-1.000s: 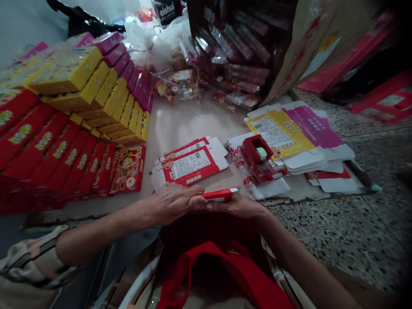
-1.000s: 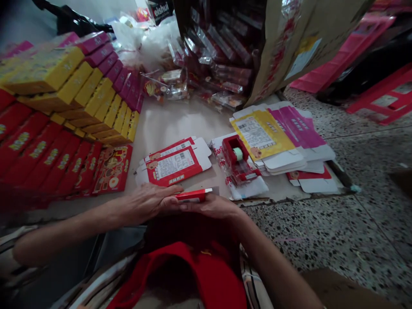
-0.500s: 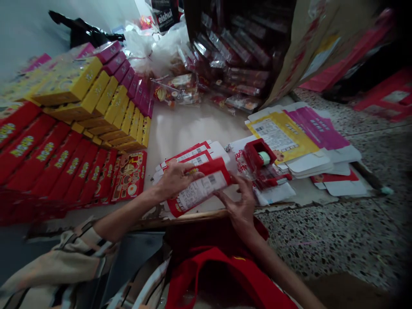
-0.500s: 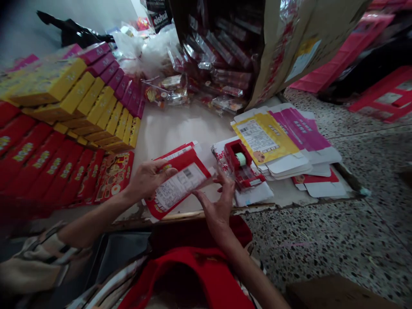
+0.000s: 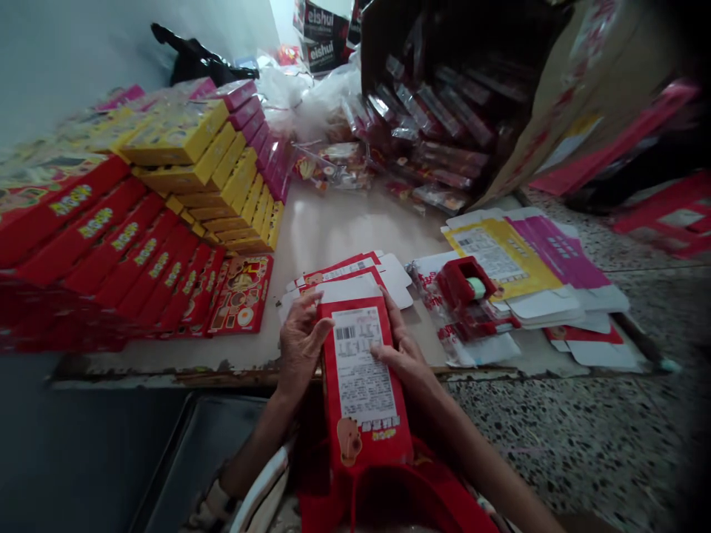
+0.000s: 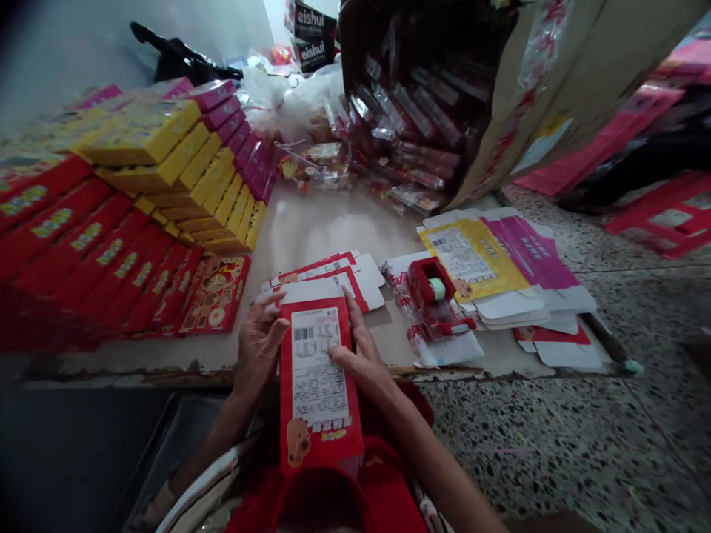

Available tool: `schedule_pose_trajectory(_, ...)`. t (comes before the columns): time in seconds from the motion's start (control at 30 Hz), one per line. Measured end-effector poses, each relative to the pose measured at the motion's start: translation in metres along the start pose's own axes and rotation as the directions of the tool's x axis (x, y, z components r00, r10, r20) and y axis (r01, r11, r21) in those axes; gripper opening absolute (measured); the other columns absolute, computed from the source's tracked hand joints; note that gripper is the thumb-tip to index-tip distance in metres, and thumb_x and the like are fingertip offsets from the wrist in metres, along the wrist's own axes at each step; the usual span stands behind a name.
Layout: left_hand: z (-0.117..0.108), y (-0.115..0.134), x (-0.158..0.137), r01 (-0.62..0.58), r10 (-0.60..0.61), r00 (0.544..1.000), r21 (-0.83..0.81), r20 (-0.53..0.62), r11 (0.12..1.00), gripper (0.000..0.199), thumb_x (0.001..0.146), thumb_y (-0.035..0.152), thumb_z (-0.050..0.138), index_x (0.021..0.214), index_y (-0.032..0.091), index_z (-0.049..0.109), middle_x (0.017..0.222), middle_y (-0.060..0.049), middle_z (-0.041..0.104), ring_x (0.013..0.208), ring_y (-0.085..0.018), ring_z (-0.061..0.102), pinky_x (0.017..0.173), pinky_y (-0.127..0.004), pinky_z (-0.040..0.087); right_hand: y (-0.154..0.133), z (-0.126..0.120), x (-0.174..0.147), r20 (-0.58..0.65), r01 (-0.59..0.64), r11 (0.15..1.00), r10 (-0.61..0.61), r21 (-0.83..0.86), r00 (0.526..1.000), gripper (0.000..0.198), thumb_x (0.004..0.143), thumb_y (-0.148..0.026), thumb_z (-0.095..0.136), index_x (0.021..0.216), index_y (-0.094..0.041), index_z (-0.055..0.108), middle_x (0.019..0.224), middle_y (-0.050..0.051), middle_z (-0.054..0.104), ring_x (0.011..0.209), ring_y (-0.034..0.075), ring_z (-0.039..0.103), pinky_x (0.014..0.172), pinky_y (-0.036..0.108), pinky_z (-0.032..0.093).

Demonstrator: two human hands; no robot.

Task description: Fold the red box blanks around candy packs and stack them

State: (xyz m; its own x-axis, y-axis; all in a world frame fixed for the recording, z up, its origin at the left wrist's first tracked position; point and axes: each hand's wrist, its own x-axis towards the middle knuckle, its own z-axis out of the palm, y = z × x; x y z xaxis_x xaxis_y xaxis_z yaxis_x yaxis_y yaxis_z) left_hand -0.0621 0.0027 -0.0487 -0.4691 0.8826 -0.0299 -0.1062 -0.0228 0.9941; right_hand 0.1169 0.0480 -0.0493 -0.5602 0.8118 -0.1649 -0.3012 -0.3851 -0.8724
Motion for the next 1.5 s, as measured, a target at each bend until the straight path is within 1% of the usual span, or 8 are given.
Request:
schedule_pose_trajectory(0.2,0.003,-0.013,-0.006,0.132,-0.13,0.991,-0.079,0.034,0.988,0.045,0.09,0.068,0.063,0.109,0.026,0.064,0.101,-0.002,0.075,0.086,-0.02,0.074,0.072,-0.03,0.06,0.0,-0.002,0.003,-0.066,-0.077,0.991,0.071,-0.106,0.995,0.049,0.083,-0.05,0.066,0.127,-0.031,0.054,0.116,0.004,0.074,0.095,0.027,0.073,0.078,0.04,0.06)
schedule_pose_trajectory(0.4,0.005,-0.015,0.015,0.323,-0.278,0.94,-0.248,0.2,0.913,0.039,0.08,0.05,0.084,0.102,0.021,0.067,0.095,-0.001,0.073,0.086,-0.018,0.072,0.083,-0.031,0.06,-0.002,-0.016,0.02,-0.302,-0.03,0.891,-0.122,-0.453,0.945,0.038,0.094,-0.064,0.056,0.086,-0.026,0.055,0.083,0.001,0.064,0.073,0.021,0.059,0.065,0.031,0.051)
schedule_pose_trajectory(0.6,0.004,-0.011,0.029,0.333,-0.274,0.928,-0.228,0.253,0.915,0.044,0.076,0.037,0.088,0.114,0.022,0.07,0.087,0.001,0.072,0.08,-0.015,0.071,0.079,-0.028,0.059,-0.015,-0.028,0.033,-0.201,-0.034,0.944,-0.035,-0.328,0.979,0.042,0.087,-0.049,0.072,0.121,-0.028,0.063,0.094,0.001,0.071,0.083,0.022,0.066,0.077,0.035,0.056)
schedule_pose_trajectory(0.83,-0.003,0.009,0.022,0.196,-0.193,0.965,0.0,0.178,0.981,0.029,0.077,0.043,0.086,0.086,0.017,0.077,0.088,-0.005,0.077,0.083,-0.019,0.07,0.075,-0.026,0.057,-0.027,-0.019,0.022,-0.167,0.096,0.847,-0.212,-0.522,0.963,0.019,0.088,-0.042,0.075,0.084,-0.024,0.079,0.084,0.004,0.077,0.081,0.023,0.068,0.071,0.033,0.054)
schedule_pose_trajectory(1.03,0.015,0.019,0.027,0.382,-0.339,0.915,-0.2,0.219,0.902,0.028,0.075,0.03,0.089,0.079,0.018,0.063,0.081,0.0,0.074,0.072,-0.015,0.068,0.069,-0.026,0.057,-0.033,-0.005,0.033,-0.254,0.056,0.921,-0.164,-0.385,0.953,0.02,0.077,-0.037,0.087,0.079,-0.022,0.074,0.072,-0.002,0.069,0.065,0.013,0.059,0.06,0.025,0.047)
schedule_pose_trajectory(1.17,0.011,0.019,0.026,0.359,-0.312,0.924,-0.222,0.219,0.906,0.027,0.081,0.029,0.085,0.076,0.017,0.061,0.077,0.001,0.072,0.067,-0.013,0.066,0.065,-0.025,0.057,-0.038,-0.006,0.032,-0.253,0.015,0.961,-0.088,-0.275,0.964,0.024,0.074,-0.037,0.089,0.071,-0.021,0.07,0.071,-0.002,0.069,0.066,0.013,0.06,0.063,0.025,0.05)
schedule_pose_trajectory(1.37,-0.003,0.004,0.003,0.4,-0.314,0.861,-0.153,0.4,0.904,0.034,0.076,0.032,0.089,0.094,0.02,0.063,0.083,0.001,0.073,0.072,-0.016,0.07,0.067,-0.027,0.061,-0.023,-0.025,0.008,-0.174,0.014,0.942,-0.076,-0.334,0.982,0.024,0.067,-0.031,0.094,0.084,-0.025,0.08,0.091,0.001,0.079,0.082,0.019,0.071,0.074,0.033,0.059)
schedule_pose_trajectory(1.5,0.016,0.005,-0.013,0.434,-0.366,0.867,-0.152,0.337,0.888,0.037,0.081,0.033,0.085,0.099,0.024,0.053,0.086,0.003,0.073,0.063,-0.014,0.07,0.06,-0.027,0.06,-0.019,-0.028,-0.019,-0.196,0.076,0.838,-0.213,-0.54,0.957,0.021,0.08,-0.036,0.087,0.098,-0.027,0.079,0.109,0.004,0.08,0.095,0.023,0.074,0.088,0.042,0.06)
